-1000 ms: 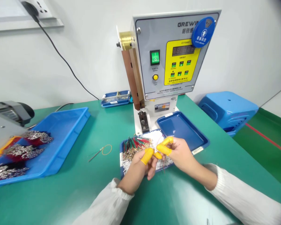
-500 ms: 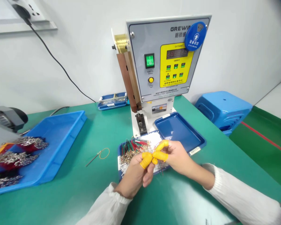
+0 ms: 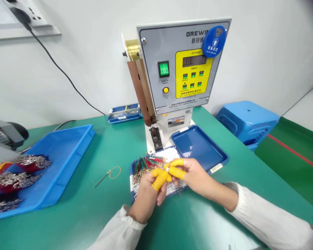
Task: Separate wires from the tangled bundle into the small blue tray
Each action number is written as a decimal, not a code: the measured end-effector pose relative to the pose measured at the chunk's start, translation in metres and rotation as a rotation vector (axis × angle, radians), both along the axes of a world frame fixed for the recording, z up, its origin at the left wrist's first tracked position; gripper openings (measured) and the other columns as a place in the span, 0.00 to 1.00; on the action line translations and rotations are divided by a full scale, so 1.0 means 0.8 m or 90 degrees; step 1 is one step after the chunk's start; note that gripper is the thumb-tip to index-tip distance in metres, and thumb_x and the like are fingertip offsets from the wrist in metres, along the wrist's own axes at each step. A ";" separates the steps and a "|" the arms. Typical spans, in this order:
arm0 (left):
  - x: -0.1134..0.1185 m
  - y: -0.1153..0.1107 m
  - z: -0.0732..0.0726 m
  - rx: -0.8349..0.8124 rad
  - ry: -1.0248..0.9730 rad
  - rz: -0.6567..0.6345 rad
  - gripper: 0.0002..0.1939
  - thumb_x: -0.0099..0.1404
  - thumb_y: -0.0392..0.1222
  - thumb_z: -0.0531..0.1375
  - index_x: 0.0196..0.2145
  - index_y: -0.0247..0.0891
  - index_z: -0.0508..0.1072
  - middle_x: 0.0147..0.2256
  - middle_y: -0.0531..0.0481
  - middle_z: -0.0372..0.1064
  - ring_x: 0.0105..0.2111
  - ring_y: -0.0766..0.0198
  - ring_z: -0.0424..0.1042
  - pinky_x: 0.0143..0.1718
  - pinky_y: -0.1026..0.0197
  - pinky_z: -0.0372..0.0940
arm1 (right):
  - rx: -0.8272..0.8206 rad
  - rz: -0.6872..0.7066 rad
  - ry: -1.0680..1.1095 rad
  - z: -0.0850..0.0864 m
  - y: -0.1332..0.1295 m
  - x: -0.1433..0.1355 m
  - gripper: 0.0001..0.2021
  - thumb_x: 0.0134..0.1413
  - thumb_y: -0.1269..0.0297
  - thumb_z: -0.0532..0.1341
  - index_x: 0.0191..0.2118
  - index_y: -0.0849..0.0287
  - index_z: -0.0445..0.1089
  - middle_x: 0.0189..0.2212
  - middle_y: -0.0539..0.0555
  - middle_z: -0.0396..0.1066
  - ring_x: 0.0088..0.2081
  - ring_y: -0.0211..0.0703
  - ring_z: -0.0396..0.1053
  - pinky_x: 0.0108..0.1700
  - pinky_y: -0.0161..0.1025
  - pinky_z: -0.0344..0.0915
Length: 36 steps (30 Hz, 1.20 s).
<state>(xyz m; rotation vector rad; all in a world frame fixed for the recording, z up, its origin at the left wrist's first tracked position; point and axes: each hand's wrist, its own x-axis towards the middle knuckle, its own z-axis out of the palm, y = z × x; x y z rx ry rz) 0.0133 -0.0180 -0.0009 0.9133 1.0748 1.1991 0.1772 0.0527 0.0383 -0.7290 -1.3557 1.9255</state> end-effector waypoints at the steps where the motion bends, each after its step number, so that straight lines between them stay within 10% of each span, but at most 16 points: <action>1: -0.001 0.000 -0.002 0.002 -0.005 -0.004 0.25 0.64 0.61 0.65 0.25 0.38 0.66 0.10 0.61 0.54 0.09 0.74 0.49 0.13 0.70 0.49 | -0.008 -0.003 0.001 0.000 0.000 0.000 0.17 0.51 0.50 0.73 0.33 0.61 0.76 0.24 0.48 0.73 0.23 0.33 0.66 0.28 0.33 0.64; 15: 0.004 -0.002 0.019 -0.062 -0.108 -0.105 0.24 0.65 0.59 0.66 0.29 0.33 0.72 0.16 0.57 0.61 0.11 0.76 0.52 0.11 0.71 0.51 | -0.028 0.056 0.038 0.000 -0.002 0.008 0.14 0.53 0.54 0.74 0.35 0.61 0.76 0.26 0.48 0.74 0.24 0.32 0.65 0.29 0.31 0.61; 29: 0.000 0.004 0.016 -0.062 -0.047 -0.115 0.26 0.64 0.61 0.66 0.25 0.33 0.73 0.16 0.52 0.66 0.11 0.73 0.58 0.10 0.70 0.54 | -0.129 -0.076 0.136 -0.002 -0.006 0.000 0.15 0.48 0.56 0.77 0.31 0.60 0.76 0.22 0.46 0.69 0.23 0.30 0.62 0.28 0.31 0.60; 36: -0.015 0.012 0.018 -0.007 -0.076 0.045 0.24 0.63 0.57 0.69 0.25 0.37 0.66 0.14 0.60 0.58 0.11 0.76 0.51 0.12 0.72 0.46 | 0.206 -0.205 -0.112 0.011 0.070 0.069 0.11 0.47 0.59 0.76 0.34 0.59 0.81 0.33 0.54 0.78 0.34 0.40 0.74 0.38 0.36 0.69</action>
